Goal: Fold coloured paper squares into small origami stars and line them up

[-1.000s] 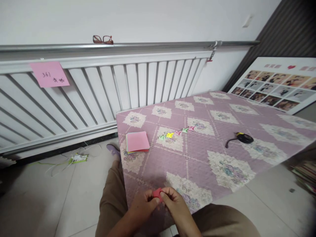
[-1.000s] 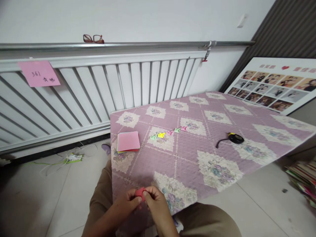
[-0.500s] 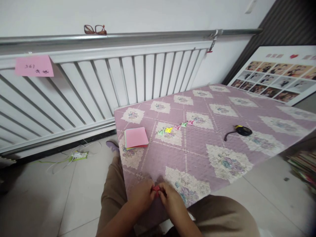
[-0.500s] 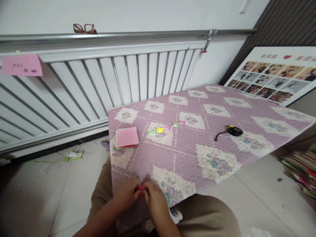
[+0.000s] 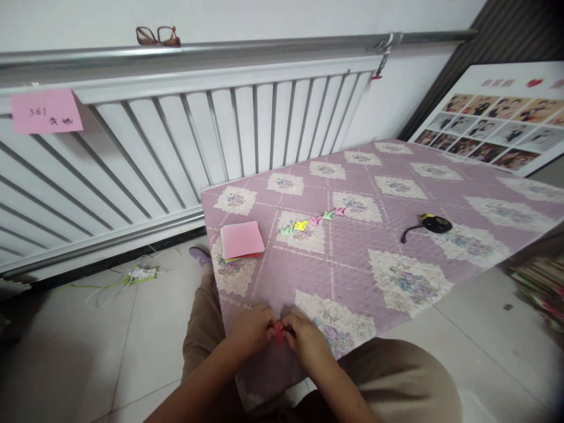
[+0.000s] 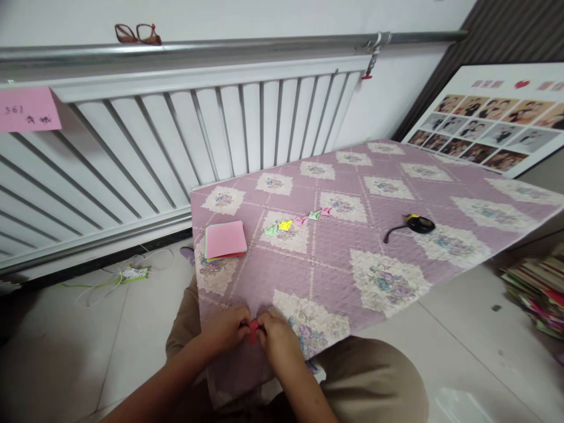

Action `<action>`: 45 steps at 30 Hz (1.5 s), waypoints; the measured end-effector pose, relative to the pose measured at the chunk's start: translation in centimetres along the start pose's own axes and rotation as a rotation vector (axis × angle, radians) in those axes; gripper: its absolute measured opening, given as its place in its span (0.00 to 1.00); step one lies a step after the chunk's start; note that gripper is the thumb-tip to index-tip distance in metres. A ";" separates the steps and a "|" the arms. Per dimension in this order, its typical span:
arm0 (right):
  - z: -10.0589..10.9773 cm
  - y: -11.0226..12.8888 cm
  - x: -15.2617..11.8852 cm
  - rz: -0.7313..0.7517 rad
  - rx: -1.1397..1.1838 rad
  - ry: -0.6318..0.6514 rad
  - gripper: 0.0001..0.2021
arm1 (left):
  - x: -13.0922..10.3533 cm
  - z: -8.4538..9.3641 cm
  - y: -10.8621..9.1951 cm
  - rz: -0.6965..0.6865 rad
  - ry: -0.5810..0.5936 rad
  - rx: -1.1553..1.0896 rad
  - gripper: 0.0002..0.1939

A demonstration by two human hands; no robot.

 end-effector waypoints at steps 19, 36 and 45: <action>-0.3 -0.4 0.6 0.042 0.034 0.012 0.07 | 1.1 -0.1 0.1 -0.082 0.064 0.071 0.05; -0.7 -0.5 -0.7 0.033 0.198 -0.095 0.05 | 0.2 -0.2 0.4 -0.140 -0.025 -0.074 0.03; -0.7 -0.7 -0.8 -0.070 0.542 -0.002 0.05 | -0.7 -0.1 0.9 -0.064 -0.074 -0.420 0.03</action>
Point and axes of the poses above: each hand's wrist, its own x-axis towards the middle knuckle, its own z-axis out of the back of the hand, y = z × x, the point moved 8 cm from there along x, towards the middle knuckle, and after that the axes turned 7 degrees about -x, right-handed, at the moved point
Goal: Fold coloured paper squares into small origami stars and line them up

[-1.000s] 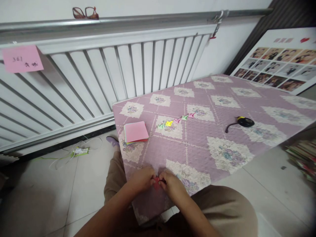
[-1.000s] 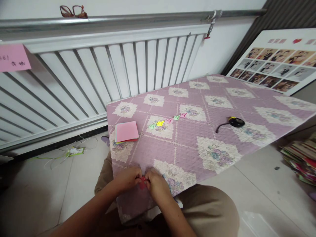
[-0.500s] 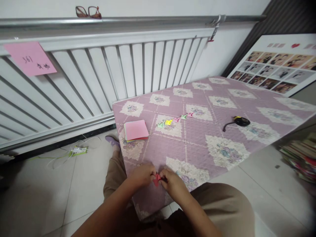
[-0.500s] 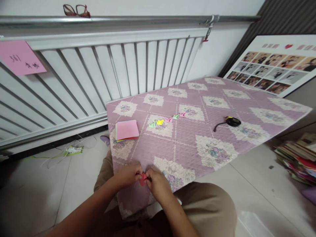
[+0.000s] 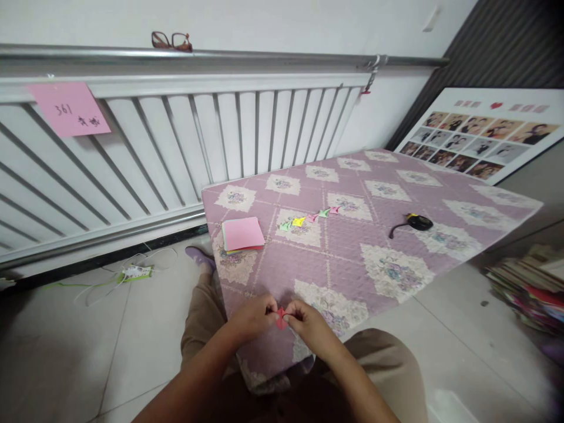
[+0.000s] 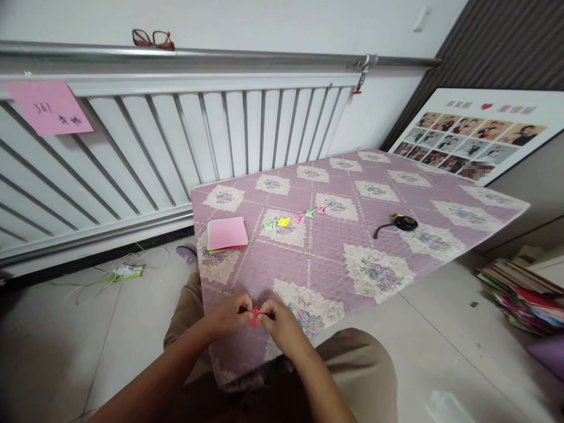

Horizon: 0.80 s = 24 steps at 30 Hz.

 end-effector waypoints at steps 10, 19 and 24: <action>-0.3 -0.5 -1.6 -0.238 0.421 0.004 0.16 | -0.1 -2.6 1.1 0.257 0.077 -0.562 0.05; -0.8 -0.7 -2.3 -0.253 0.473 -0.011 0.20 | -0.6 -3.2 1.0 0.306 0.075 -0.684 0.09; -0.8 -0.8 -2.0 -0.201 0.354 -0.005 0.17 | -0.6 -2.6 1.2 0.232 0.027 -0.519 0.06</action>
Point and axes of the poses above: each hand's wrist, its own x-axis towards the middle knuckle, its own z-axis out of the back of the hand, y = z × x, the point moved 8 cm from there along x, towards the middle knuckle, and after that the axes turned 7 degrees about -x, right-handed, at the moved point
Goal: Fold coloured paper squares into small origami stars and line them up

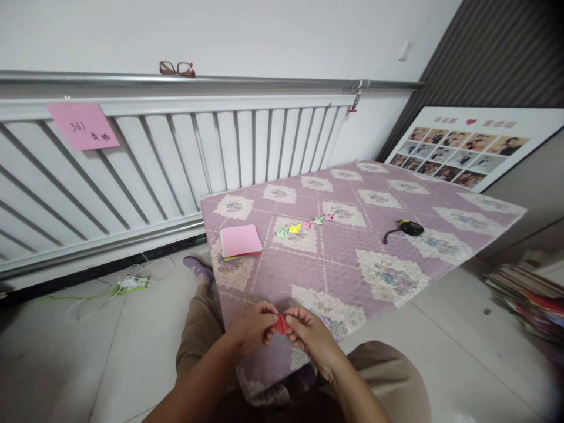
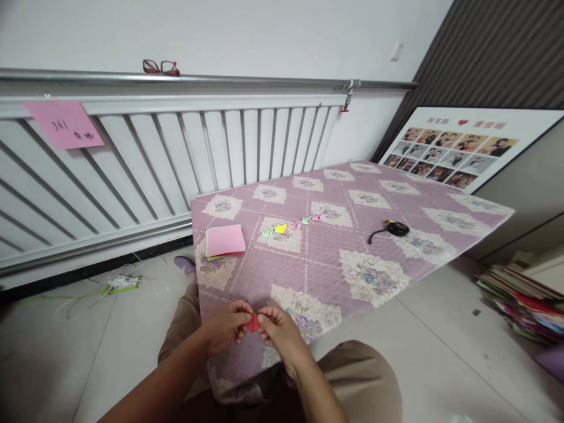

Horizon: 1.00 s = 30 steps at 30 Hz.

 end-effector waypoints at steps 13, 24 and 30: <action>-0.2 1.5 -0.3 0.336 -0.555 -0.026 0.05 | -1.7 0.2 -0.6 -0.275 -0.062 0.713 0.08; -0.4 2.2 -0.1 0.425 -0.853 -0.028 0.08 | -1.4 -0.1 -1.2 -0.258 -0.082 0.911 0.07; -0.3 2.3 0.4 0.450 -0.847 0.021 0.09 | -1.3 0.2 -1.6 -0.252 -0.101 0.914 0.06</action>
Point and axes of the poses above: each hand's wrist, its own x-axis towards the middle knuckle, its own z-axis out of the back of the hand, y = z × x, the point moved 8 cm from there along x, towards the middle knuckle, and after that the axes turned 7 degrees about -x, right-handed, at the moved point
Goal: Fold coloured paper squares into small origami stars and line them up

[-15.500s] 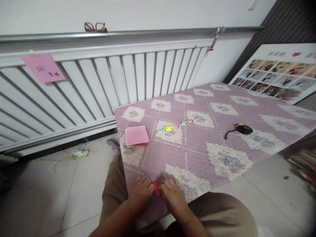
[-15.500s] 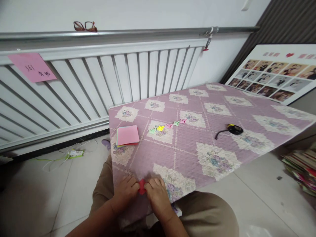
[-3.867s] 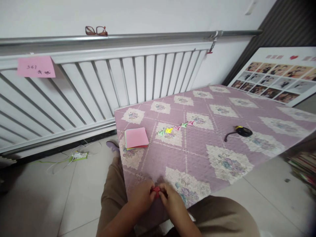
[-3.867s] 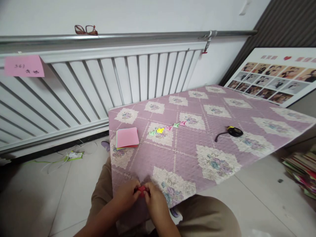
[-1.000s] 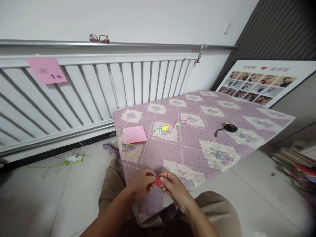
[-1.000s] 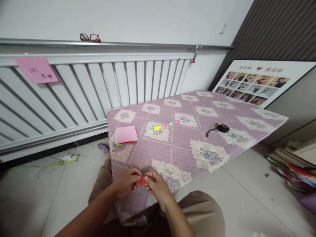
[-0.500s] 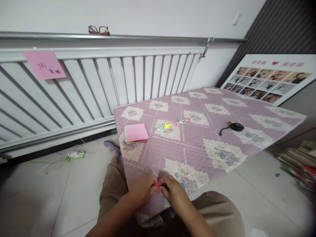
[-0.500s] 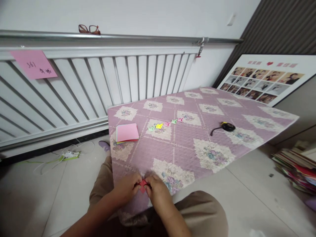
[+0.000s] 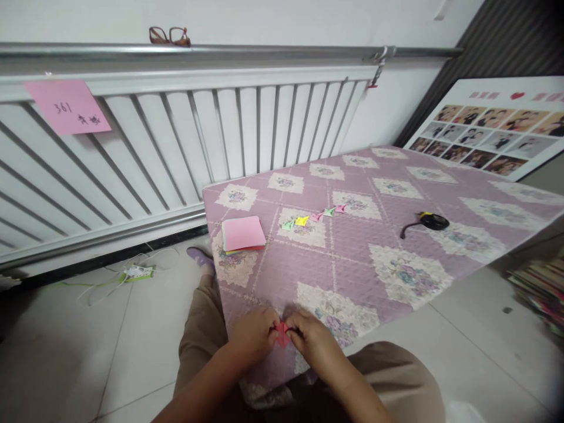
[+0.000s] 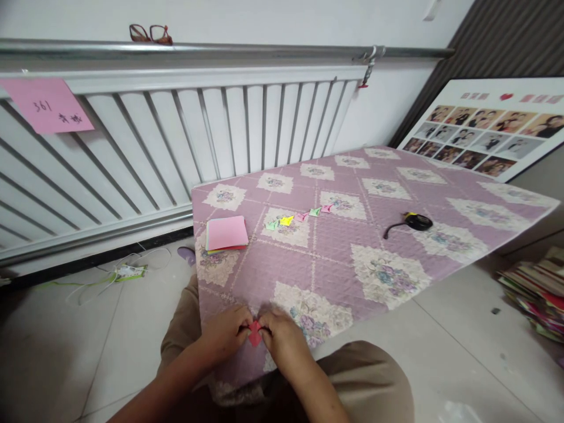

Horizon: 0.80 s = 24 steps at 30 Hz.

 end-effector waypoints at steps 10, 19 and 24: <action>-0.4 -0.5 0.5 -0.014 -0.020 0.030 0.09 | 0.4 -0.4 0.3 0.014 0.007 0.010 0.04; -0.2 0.2 0.9 0.010 0.005 0.074 0.08 | 0.6 -0.1 0.1 0.025 0.015 0.019 0.04; -0.5 -0.2 1.1 0.021 -0.024 0.077 0.07 | 0.6 -0.1 0.4 0.016 0.002 0.016 0.04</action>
Point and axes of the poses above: each hand's wrist, its own x-axis towards the middle knuckle, its own z-axis out of the back of the hand, y = z × x, the point moved 8 cm from there along x, towards the middle knuckle, and after that the axes turned 7 degrees about -x, right-handed, at the moved point
